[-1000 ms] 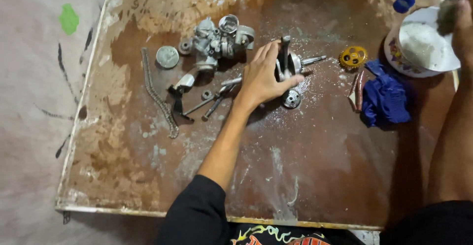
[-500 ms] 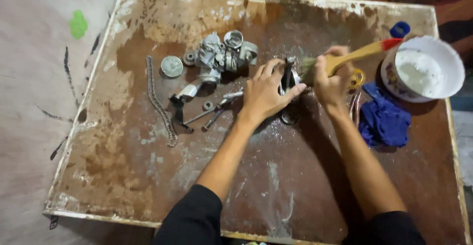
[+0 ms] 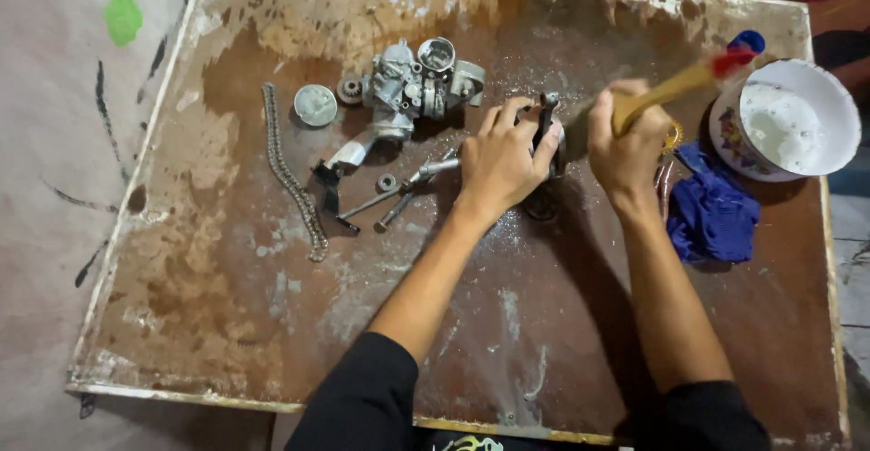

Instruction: The person cleans various disassembled engine parts on a workbench using a brush and a cleaning solution. They scrub a metal chain, a small circular component, and a large crankshaft, repeatedly dipping the brush into a bucket of soapy water.

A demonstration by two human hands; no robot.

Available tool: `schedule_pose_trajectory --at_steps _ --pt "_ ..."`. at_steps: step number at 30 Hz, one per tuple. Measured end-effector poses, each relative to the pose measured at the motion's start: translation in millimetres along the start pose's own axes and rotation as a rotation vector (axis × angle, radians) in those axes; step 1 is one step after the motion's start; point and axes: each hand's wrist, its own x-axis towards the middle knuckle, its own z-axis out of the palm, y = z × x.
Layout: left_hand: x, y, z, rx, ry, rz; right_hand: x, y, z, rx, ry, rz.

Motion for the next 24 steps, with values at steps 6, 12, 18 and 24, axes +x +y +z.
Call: schedule_pose_trajectory --at_steps 6,12,18,24 --pt "0.3 -4.2 10.6 0.009 -0.025 -0.03 7.5 27.6 32.9 0.112 -0.1 0.227" --pt "1.3 -1.1 5.3 -0.02 0.023 -0.021 -8.1 33.3 -15.1 -0.254 -0.186 -0.02" --pt "1.0 -4.9 8.0 0.02 -0.003 0.006 8.1 15.0 5.1 0.047 -0.002 -0.066" --pt "2.7 -4.8 6.9 -0.005 -0.031 -0.013 9.5 73.3 -6.0 -0.103 -0.228 0.236"
